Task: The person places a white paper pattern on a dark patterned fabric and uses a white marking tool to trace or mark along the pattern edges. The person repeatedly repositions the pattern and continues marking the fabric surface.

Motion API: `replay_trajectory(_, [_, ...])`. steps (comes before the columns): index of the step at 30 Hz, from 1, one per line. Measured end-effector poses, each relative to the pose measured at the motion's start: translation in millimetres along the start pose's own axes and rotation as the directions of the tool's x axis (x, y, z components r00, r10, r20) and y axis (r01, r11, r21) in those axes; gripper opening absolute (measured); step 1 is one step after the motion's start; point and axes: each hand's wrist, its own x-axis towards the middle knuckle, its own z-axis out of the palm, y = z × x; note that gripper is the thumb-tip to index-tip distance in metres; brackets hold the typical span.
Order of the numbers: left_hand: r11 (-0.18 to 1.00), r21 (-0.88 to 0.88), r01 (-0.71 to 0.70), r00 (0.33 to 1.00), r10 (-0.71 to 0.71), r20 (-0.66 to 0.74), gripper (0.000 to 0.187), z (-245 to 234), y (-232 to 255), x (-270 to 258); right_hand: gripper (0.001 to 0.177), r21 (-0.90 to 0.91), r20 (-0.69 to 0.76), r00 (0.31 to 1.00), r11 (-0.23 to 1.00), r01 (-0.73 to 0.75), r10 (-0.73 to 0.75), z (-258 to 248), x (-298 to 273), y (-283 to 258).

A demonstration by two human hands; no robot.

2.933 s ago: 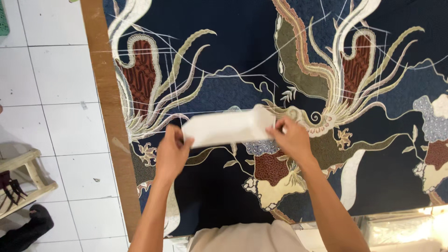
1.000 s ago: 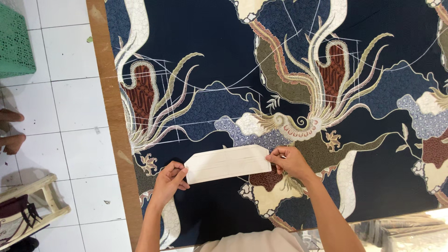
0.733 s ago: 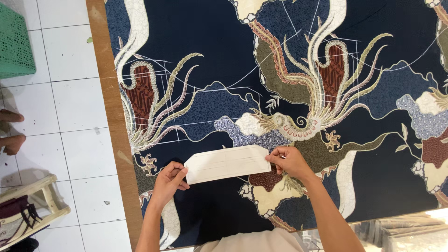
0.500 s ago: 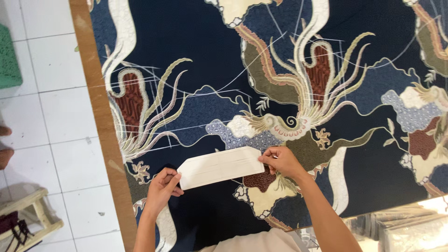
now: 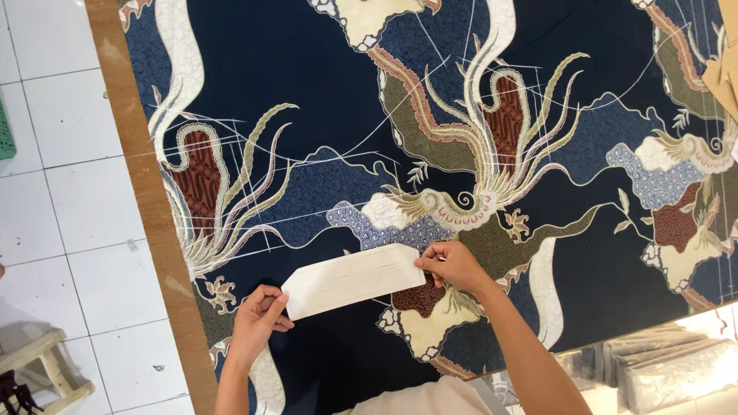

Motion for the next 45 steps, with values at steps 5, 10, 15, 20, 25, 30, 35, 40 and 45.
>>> replay_trajectory(5, [1.000,-0.008,-0.021,1.000,0.021,0.015,0.018,0.4,0.2,3.0,0.021,-0.004,-0.009,1.000,1.000,-0.001,0.001,-1.3,1.5,0.5])
replay_trajectory(10, [0.999,0.000,-0.034,0.999,0.034,0.024,0.017,0.0,4.2,-1.4,0.021,-0.039,-0.013,1.000,0.999,-0.011,0.011,-0.5,2.9,1.9])
replay_trajectory(15, [0.999,0.024,-0.036,0.999,0.036,0.025,0.017,1.9,10.5,-4.1,0.022,-0.044,-0.005,1.000,0.999,-0.008,0.008,-0.9,5.4,6.6])
replay_trajectory(20, [0.999,0.037,-0.027,0.999,0.026,0.020,0.017,1.9,11.2,-3.5,0.022,-0.054,-0.006,1.000,0.998,-0.015,0.015,-1.9,6.8,9.0])
replay_trajectory(25, [0.999,0.020,-0.030,0.999,0.030,0.024,0.017,1.7,11.1,-3.5,0.021,-0.071,-0.011,1.000,0.997,-0.023,0.023,-1.1,5.7,5.8])
replay_trajectory(30, [0.999,0.022,-0.034,0.999,0.033,0.025,0.017,2.1,12.1,-4.0,0.021,-0.071,-0.021,0.999,0.997,-0.037,0.036,0.1,3.6,2.8])
replay_trajectory(35, [0.999,0.044,-0.032,0.999,0.032,0.012,0.016,2.5,14.5,-5.8,0.022,-0.067,-0.022,0.999,0.997,-0.035,0.034,0.2,2.3,-0.1])
replay_trajectory(40, [0.999,0.035,-0.040,0.999,0.040,0.016,0.016,2.7,14.2,-6.7,0.022,-0.066,-0.023,0.999,0.997,-0.049,0.048,1.1,1.0,-2.2])
replay_trajectory(45, [0.999,0.014,-0.039,0.999,0.039,0.020,0.015,2.1,11.8,-4.6,0.022,-0.076,-0.024,0.998,0.996,-0.055,0.054,1.4,1.4,-3.8])
